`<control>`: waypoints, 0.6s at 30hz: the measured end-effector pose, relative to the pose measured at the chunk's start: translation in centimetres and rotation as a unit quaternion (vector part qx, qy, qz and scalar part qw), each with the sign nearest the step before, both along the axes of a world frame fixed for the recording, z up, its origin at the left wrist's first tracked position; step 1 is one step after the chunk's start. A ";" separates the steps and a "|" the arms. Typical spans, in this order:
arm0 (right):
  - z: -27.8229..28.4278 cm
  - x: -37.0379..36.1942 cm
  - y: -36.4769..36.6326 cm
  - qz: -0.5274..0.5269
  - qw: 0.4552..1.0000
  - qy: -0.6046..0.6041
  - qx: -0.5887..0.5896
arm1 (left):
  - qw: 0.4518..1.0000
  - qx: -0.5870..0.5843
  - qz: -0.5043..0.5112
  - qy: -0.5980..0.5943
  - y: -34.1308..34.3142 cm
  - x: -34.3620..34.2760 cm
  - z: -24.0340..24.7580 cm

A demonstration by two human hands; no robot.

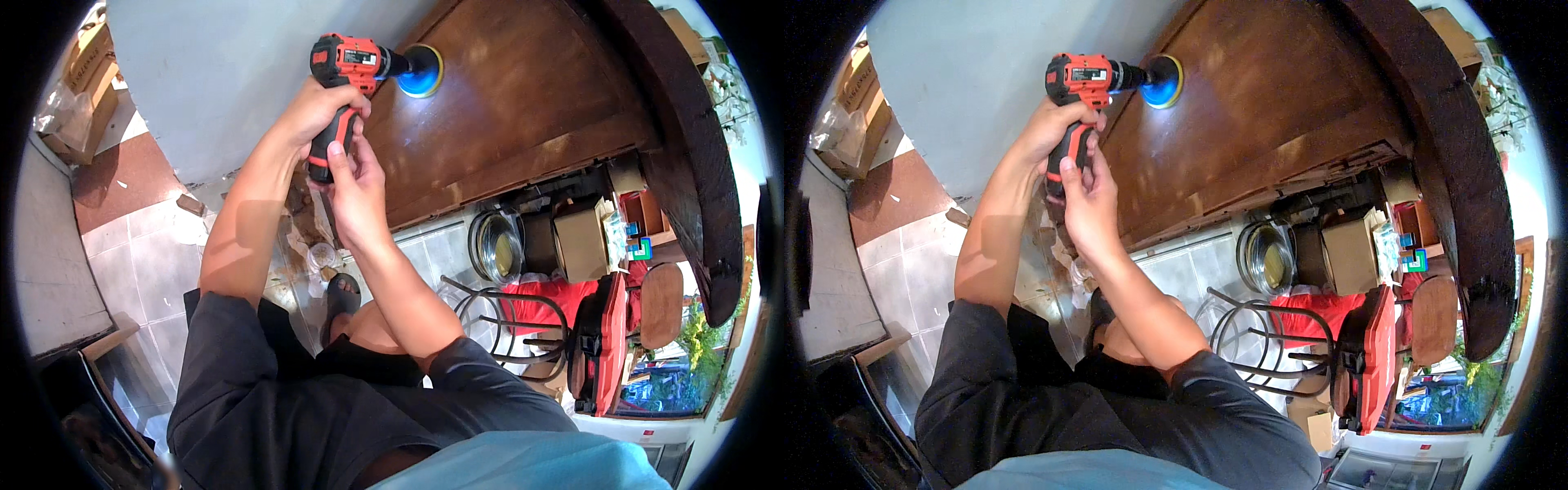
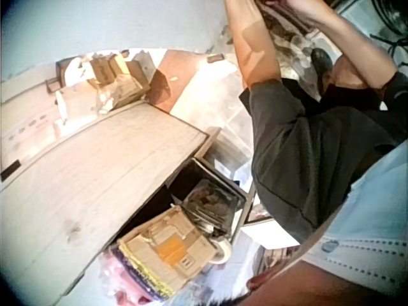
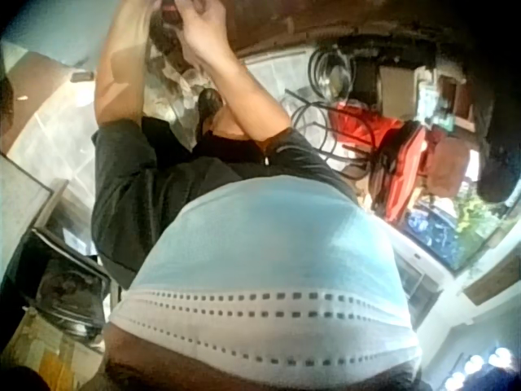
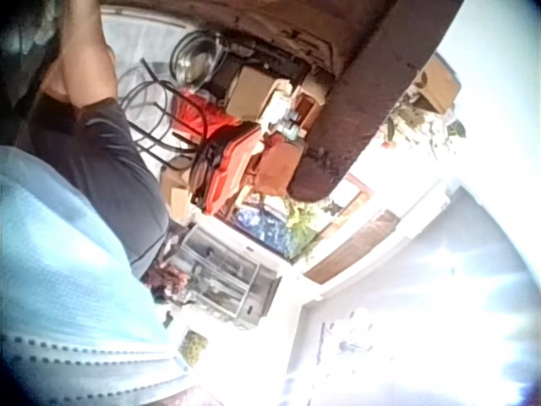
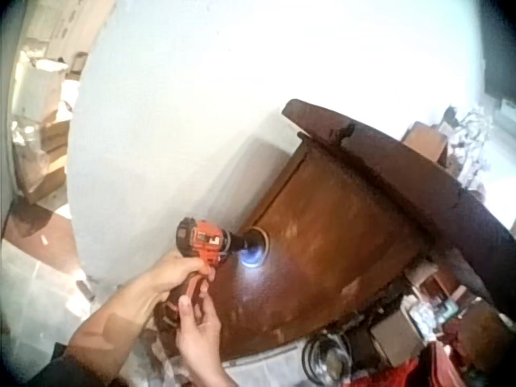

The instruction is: The person sands the surface of a wooden cabinet using a power drill with a sanding attachment, applying a liquid from a small container by hand and wiping the area with a cloth.

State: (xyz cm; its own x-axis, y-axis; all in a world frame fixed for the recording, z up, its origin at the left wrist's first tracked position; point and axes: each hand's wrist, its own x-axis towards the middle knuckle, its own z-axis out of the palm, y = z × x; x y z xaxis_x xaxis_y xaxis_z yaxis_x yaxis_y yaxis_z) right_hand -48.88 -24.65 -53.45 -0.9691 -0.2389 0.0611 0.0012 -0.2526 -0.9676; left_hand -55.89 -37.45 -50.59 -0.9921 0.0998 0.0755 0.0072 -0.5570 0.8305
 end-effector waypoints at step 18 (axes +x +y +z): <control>1.6 0.6 0.9 0.014 0.998 -0.004 -0.063 | 0.999 -0.022 0.036 0.029 0.4 -0.3 2.0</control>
